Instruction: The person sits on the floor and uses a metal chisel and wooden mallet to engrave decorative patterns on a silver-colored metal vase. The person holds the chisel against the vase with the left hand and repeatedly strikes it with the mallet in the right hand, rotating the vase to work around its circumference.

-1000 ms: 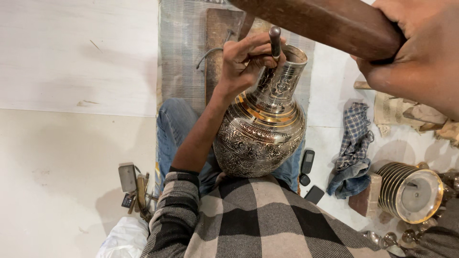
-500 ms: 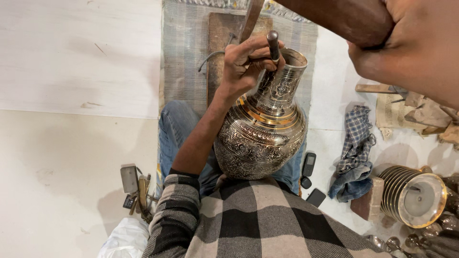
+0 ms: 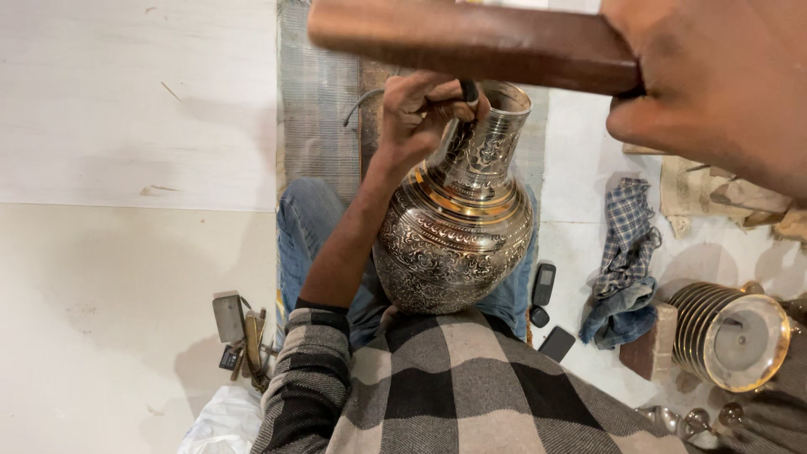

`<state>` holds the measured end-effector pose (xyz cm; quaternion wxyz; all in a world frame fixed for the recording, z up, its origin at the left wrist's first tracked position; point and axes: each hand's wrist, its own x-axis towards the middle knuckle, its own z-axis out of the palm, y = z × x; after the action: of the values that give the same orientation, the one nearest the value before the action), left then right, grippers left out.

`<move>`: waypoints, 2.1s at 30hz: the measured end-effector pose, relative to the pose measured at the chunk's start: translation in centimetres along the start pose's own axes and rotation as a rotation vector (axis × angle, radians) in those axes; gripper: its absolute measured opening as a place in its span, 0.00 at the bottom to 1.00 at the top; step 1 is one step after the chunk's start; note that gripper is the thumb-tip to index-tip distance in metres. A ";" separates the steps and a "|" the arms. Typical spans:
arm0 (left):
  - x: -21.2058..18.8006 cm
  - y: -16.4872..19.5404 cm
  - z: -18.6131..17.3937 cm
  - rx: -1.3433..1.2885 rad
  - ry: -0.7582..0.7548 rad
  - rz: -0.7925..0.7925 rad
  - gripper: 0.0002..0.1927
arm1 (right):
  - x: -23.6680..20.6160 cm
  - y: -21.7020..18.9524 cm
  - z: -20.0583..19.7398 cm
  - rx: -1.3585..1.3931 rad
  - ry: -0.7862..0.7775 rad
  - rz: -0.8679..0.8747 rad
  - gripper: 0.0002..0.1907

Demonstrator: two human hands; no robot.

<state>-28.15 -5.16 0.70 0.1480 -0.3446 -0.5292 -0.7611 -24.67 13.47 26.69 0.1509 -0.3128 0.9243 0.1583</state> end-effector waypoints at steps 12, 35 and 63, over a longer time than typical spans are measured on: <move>-1.1 7.1 8.1 -0.191 0.123 -0.371 0.21 | -6.8 -2.6 25.9 1.500 0.622 0.666 0.13; -5.4 0.4 20.7 0.951 -0.214 -0.273 0.32 | -13.8 6.9 34.5 1.158 0.790 0.395 0.14; -7.0 -1.8 20.8 1.086 -0.228 -0.186 0.35 | -15.7 12.5 27.9 1.009 0.813 0.097 0.10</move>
<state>-16.54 13.50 -1.15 0.1782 -0.2510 -0.8858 -0.3473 -15.57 42.01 9.82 -0.0897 -0.1961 0.8817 -0.4197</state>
